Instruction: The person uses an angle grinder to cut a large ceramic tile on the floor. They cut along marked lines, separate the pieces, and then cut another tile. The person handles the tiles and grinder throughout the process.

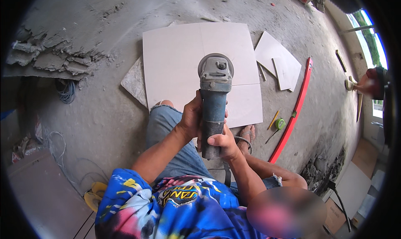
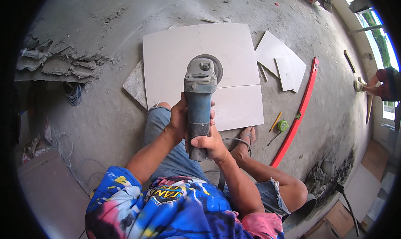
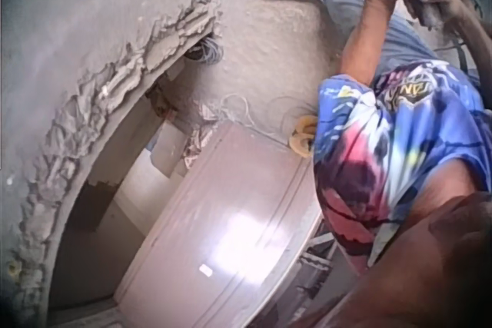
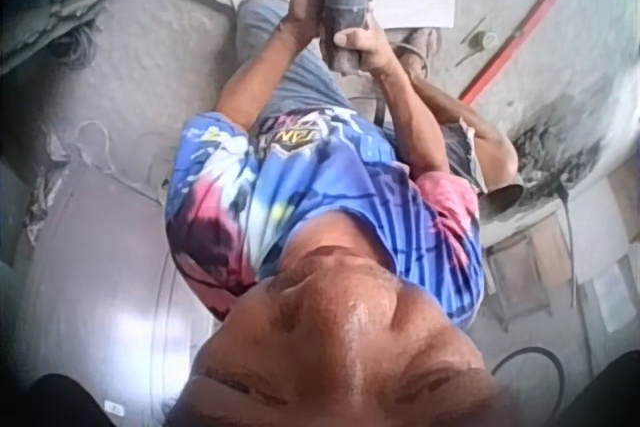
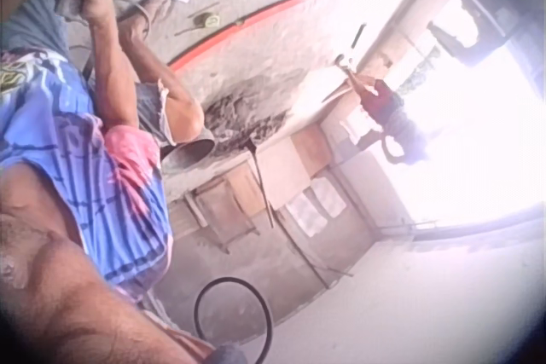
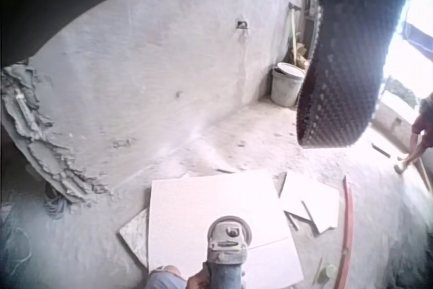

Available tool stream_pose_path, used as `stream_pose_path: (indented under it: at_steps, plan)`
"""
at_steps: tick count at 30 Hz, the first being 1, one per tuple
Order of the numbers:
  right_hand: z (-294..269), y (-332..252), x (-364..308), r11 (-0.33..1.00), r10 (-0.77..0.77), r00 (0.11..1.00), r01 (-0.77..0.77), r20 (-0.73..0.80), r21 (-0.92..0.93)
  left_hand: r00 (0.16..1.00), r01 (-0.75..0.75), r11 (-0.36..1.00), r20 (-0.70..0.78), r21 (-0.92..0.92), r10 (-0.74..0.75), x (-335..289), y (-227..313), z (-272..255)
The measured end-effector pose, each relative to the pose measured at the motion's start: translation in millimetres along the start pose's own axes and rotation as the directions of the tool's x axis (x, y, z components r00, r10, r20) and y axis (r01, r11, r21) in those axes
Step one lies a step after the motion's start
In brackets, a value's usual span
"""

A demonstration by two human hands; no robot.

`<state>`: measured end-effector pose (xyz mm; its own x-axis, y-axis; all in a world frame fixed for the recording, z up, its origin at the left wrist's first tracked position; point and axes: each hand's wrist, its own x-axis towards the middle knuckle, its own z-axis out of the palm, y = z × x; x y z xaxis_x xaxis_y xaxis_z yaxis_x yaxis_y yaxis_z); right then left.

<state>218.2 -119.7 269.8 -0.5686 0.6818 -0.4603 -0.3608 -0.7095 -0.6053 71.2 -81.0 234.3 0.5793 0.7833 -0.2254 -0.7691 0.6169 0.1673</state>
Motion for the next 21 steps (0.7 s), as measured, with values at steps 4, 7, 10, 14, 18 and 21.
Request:
stream_pose_path:
  at_steps: [4, 7, 10, 14, 18, 21]
  plan:
    - [16.4, -6.2, -5.1, 0.997, -0.032, 0.999, 0.033, 0.014, -0.064, 0.999, -0.015, 0.997, 0.041, 0.076, 0.012, -8.2, 11.3, 17.6]
    - [23.9, 1.7, -7.9, 0.985, -0.127, 0.992, 0.127, 0.012, -0.117, 0.998, -0.02, 0.994, 0.056, 0.104, 0.014, -14.4, 16.0, 29.1]
    - [34.9, -4.6, -9.6, 0.975, -0.166, 0.986, 0.166, 0.015, -0.146, 0.996, -0.011, 0.999, 0.092, 0.044, 0.006, -15.7, 21.9, 38.3]
    - [40.7, -5.4, -13.7, 0.963, -0.234, 0.972, 0.23, -0.015, -0.14, 0.994, 0.081, 0.997, 0.077, 0.017, -0.082, -9.1, 25.8, 45.1]
    - [13.7, -16.0, -8.6, 0.882, -0.264, 0.953, 0.178, -0.145, -0.437, 0.99, -0.009, 0.928, 0.132, 0.372, -0.044, 9.2, 50.1, 11.2]
    - [8.3, -25.4, 4.2, 0.815, -0.286, 0.911, 0.07, -0.296, -0.575, 0.864, 0.297, 0.064, -0.297, 0.953, 0.407, 18.7, 110.3, -128.6]
